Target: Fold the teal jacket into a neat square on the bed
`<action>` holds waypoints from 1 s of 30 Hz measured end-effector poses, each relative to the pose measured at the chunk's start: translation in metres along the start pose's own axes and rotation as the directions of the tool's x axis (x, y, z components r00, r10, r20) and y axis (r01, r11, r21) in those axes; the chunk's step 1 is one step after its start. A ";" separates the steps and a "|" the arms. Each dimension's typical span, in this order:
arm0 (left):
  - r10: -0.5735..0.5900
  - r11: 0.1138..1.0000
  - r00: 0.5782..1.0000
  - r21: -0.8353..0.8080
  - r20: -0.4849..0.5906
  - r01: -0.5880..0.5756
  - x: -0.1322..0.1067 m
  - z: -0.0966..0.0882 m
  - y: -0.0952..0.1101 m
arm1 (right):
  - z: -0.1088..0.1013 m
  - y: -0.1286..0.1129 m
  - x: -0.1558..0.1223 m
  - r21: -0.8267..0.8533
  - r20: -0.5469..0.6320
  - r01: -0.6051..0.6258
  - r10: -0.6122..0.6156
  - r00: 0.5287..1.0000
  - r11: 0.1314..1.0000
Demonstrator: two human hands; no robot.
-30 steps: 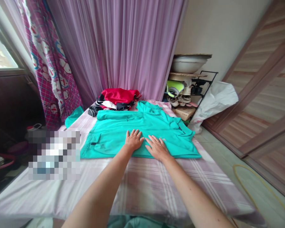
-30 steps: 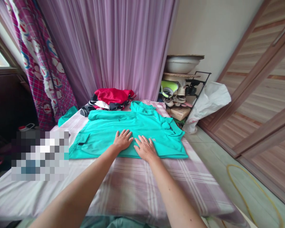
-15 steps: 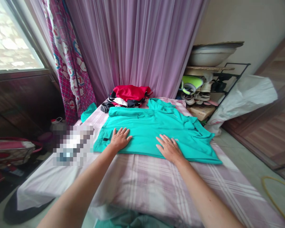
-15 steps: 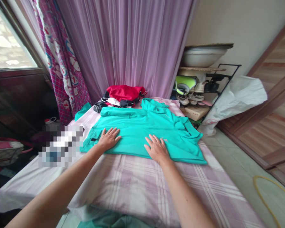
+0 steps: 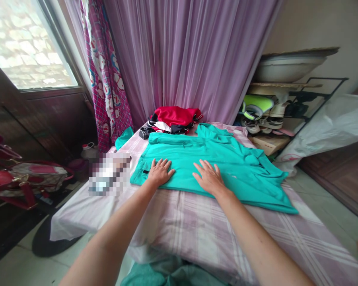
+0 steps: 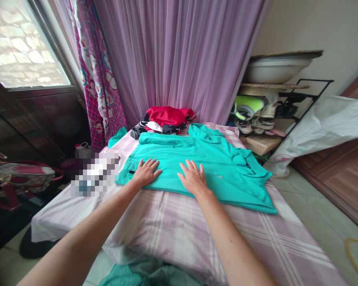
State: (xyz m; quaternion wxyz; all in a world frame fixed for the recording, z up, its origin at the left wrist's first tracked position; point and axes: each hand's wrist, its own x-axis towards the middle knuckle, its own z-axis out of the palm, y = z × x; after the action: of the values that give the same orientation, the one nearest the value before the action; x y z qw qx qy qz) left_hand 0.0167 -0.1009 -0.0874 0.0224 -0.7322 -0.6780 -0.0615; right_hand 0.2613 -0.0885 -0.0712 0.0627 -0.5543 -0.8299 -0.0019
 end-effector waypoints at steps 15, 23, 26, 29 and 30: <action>0.035 0.999 0.997 0.009 -0.067 -0.035 -0.001 -0.004 0.000 | 0.028 0.065 -0.020 -0.069 0.057 -0.168 0.172 0.983 0.983; 0.001 1.000 0.995 0.031 -0.098 0.002 -0.015 -0.012 -0.043 | 0.032 0.065 -0.019 -0.059 0.028 -0.169 0.171 0.985 0.984; -0.066 0.998 0.996 -0.015 -0.055 0.065 -0.018 -0.006 -0.055 | 0.033 0.066 -0.019 -0.055 0.022 -0.167 0.168 0.985 0.984; -0.067 0.997 0.997 -0.034 -0.050 0.065 -0.018 -0.002 -0.058 | 0.034 0.067 -0.019 -0.054 0.011 -0.161 0.162 0.987 0.985; -0.065 0.997 0.997 -0.042 -0.050 0.063 -0.018 -0.001 -0.058 | 0.035 0.067 -0.020 -0.056 0.004 -0.160 0.160 0.987 0.986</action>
State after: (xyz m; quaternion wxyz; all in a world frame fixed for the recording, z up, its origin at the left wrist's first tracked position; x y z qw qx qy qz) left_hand -0.0422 -0.1142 -0.0912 0.0230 -0.7085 -0.6990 -0.0950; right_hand 0.3270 -0.0780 -0.1125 0.0437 -0.6206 -0.7827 -0.0174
